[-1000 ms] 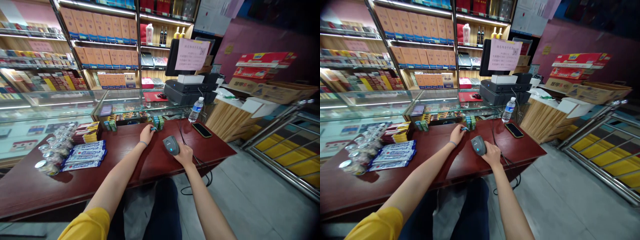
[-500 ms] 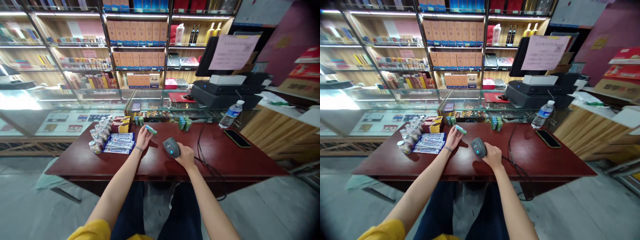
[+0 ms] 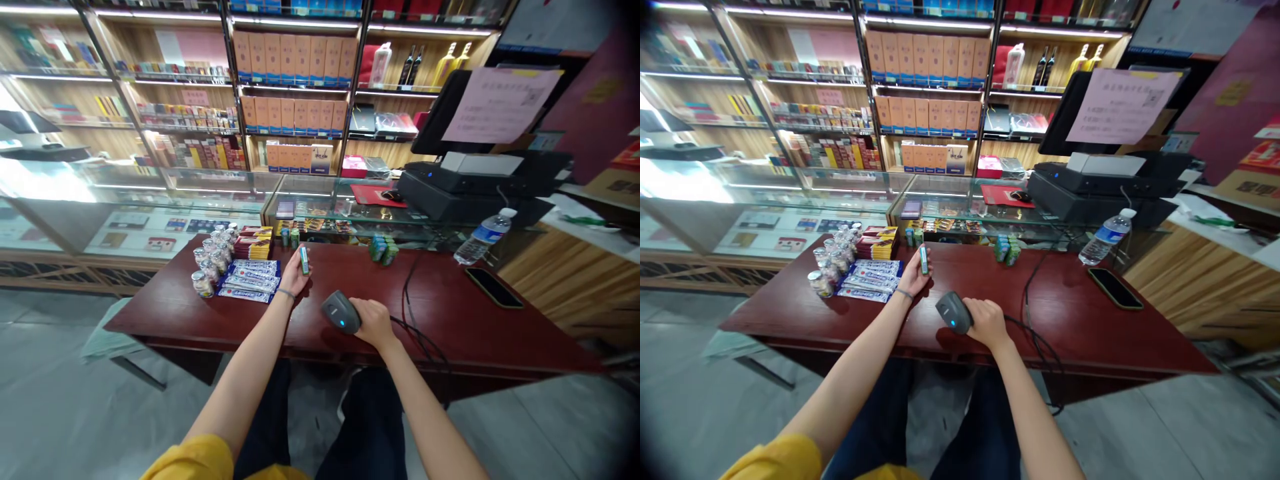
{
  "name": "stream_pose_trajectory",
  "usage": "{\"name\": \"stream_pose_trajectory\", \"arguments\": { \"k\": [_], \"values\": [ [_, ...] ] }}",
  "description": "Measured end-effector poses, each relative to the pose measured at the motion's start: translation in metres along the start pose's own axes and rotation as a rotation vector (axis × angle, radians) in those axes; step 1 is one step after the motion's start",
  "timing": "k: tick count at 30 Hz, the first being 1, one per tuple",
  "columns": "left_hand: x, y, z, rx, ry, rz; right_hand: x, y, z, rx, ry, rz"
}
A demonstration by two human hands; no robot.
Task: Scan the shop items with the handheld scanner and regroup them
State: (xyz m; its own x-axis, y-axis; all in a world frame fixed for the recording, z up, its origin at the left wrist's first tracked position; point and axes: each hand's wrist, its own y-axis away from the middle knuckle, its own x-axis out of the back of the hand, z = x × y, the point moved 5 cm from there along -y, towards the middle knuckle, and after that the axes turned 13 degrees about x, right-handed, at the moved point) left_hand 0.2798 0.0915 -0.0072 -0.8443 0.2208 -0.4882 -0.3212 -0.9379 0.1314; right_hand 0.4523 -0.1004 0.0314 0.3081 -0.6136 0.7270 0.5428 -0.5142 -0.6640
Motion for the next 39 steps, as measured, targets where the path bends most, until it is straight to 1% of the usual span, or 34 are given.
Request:
{"name": "stream_pose_trajectory", "arguments": {
  "k": [3,7,13,16,18,20,21,24,25,28,31,34,37,39],
  "values": [
    [-0.001,-0.001,0.0,-0.007,-0.036,0.007,-0.002,-0.001,-0.001,0.0,-0.007,-0.029],
    [0.0,-0.002,0.0,-0.001,-0.012,0.016,0.0,-0.001,0.0,-0.003,-0.001,0.005],
    [-0.003,0.001,-0.003,0.044,0.198,-0.061,0.001,-0.001,0.0,0.006,0.021,0.044],
    [-0.006,0.003,0.0,0.022,0.267,-0.022,0.002,0.0,0.001,-0.002,0.04,0.06],
    [-0.006,0.004,0.01,-0.025,0.249,0.02,0.003,0.0,0.002,-0.011,0.049,0.067],
    [-0.005,0.002,0.028,-0.078,0.135,0.054,0.004,0.0,0.002,-0.02,0.055,0.076],
    [-0.002,0.0,0.04,-0.099,0.044,0.069,0.004,-0.001,0.002,-0.022,0.056,0.079],
    [0.01,-0.01,0.083,-0.244,-0.304,0.109,0.004,-0.001,0.003,-0.02,0.063,0.088],
    [0.016,-0.014,0.096,-0.272,-0.422,0.137,0.004,-0.001,0.003,-0.02,0.066,0.093],
    [0.037,-0.031,0.12,-0.266,-0.775,0.231,0.005,-0.003,0.003,-0.021,0.07,0.109],
    [0.049,-0.043,0.129,-0.292,-1.097,0.314,0.006,-0.004,0.004,-0.022,0.065,0.126],
    [0.051,-0.05,0.13,-0.289,-1.328,0.358,0.008,-0.004,0.003,-0.012,0.06,0.145],
    [0.048,-0.056,0.129,-0.24,-1.5,0.39,0.008,-0.004,0.004,-0.011,0.059,0.154],
    [0.046,-0.06,0.129,-0.199,-1.556,0.391,0.006,-0.003,0.005,-0.019,0.06,0.15]
  ]
}}
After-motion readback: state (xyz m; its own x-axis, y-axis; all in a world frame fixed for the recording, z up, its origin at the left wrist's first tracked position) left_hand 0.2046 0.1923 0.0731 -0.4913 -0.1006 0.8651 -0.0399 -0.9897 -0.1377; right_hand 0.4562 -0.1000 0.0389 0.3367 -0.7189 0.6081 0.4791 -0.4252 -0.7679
